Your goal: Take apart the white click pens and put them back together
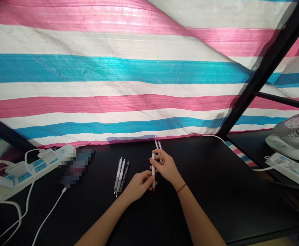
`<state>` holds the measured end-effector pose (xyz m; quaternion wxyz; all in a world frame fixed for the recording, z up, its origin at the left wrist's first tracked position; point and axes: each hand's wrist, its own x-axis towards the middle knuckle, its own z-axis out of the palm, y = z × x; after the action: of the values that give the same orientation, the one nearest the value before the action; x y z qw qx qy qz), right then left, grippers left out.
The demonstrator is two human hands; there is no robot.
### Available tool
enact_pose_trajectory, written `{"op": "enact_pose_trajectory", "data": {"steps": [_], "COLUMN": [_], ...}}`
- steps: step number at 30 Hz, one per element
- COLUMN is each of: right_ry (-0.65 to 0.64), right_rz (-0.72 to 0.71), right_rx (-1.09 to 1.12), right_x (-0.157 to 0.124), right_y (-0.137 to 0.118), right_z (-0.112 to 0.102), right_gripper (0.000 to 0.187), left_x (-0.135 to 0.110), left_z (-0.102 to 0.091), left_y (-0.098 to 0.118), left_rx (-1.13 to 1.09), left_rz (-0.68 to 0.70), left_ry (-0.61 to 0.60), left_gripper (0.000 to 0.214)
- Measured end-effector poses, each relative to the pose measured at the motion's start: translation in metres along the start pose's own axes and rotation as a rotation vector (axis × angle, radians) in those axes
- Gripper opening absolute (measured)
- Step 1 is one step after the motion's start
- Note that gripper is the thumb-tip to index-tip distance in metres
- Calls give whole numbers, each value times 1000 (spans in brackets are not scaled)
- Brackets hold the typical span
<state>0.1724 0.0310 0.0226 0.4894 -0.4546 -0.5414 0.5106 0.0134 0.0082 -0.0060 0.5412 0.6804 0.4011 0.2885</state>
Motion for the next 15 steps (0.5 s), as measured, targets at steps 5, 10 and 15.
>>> {"op": "enact_pose_trajectory", "data": {"steps": [5,10,15], "right_ry": [-10,-11,-3], "right_rz": [21,8,-13], "right_rx": [14,2,15], "right_x": [0,0,0], "right_y": [0,0,2], "right_z": [0,0,2], "right_gripper": [52,52,45], "left_x": [0,0,0], "left_z": [-1,0,1], "left_y": [-2,-2,-4], "left_rx": [-23,-53,-17], "left_rz": [-25,-35,-14], "left_ry": [-6,-27,-28], "left_gripper": [32,31,31]}}
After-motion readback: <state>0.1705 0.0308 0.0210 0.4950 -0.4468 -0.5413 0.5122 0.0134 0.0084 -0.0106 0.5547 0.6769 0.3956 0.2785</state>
